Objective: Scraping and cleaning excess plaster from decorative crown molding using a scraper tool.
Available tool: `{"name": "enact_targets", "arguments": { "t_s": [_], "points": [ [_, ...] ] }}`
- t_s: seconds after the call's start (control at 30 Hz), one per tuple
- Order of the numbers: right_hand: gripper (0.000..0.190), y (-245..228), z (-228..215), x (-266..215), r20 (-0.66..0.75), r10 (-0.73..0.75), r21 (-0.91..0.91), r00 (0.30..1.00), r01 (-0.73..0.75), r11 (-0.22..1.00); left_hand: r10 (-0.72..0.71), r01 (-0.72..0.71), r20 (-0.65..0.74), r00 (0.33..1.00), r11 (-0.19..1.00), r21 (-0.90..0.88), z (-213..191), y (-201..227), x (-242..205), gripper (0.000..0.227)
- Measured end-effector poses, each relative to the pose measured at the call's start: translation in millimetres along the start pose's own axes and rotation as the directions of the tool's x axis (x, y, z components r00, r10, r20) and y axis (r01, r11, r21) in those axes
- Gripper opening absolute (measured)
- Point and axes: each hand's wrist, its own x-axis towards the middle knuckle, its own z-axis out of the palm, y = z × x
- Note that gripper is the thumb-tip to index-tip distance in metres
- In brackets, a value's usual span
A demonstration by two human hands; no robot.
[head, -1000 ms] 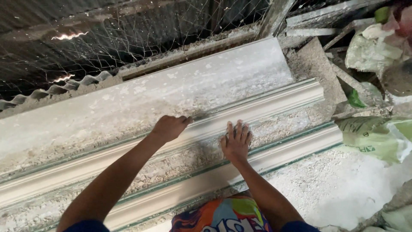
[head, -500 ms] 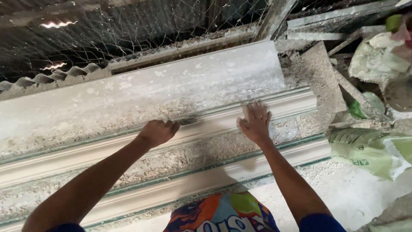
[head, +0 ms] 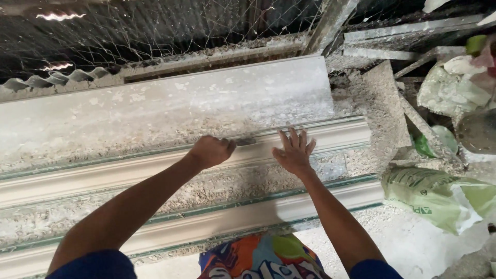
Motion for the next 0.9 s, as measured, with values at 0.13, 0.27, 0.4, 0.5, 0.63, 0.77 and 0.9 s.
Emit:
{"name": "enact_targets", "arguments": {
  "t_s": [0.13,0.27,0.4,0.5,0.63,0.77,0.9],
  "points": [
    [0.075,-2.0,-4.7,-3.0,0.024,0.005,0.070,1.000,-0.007,0.998,-0.004,0.006,0.063,0.998,0.999,-0.031,-15.2,-10.9,-19.3,0.020],
    [0.074,-6.5,-5.2,-1.3,0.047,0.039,0.067,0.998,-0.042,0.997,-0.008,0.012,0.177,0.984,1.000,-0.023,-4.1,-24.8,-25.9,0.022],
    [0.074,-6.2,-5.8,-0.3,0.051,0.015,0.053,0.999,-0.018,0.998,0.025,-0.008,0.218,0.976,0.997,-0.078,2.1,6.1,36.1,0.024],
    [0.075,-5.1,-7.9,-0.1,0.054,0.023,0.025,0.998,-0.024,0.999,0.047,-0.018,0.290,0.956,0.995,-0.102,-22.5,-8.6,30.4,0.024],
    [0.070,-9.5,-14.7,-5.9,0.064,-0.014,0.076,0.998,0.009,0.997,0.004,0.039,0.456,0.890,0.996,-0.084,-19.7,-31.7,-9.3,0.026],
    [0.072,-11.9,-15.1,-4.9,0.041,0.002,0.098,0.999,-0.006,0.995,-0.001,0.056,0.411,0.911,0.991,-0.121,-1.1,-2.6,43.4,0.024],
    [0.076,-12.1,-29.8,-13.8,-0.009,-0.082,0.186,0.997,0.082,0.979,0.024,0.027,0.404,0.915,0.993,-0.119,-2.5,-2.4,59.8,0.027]
  ]
}}
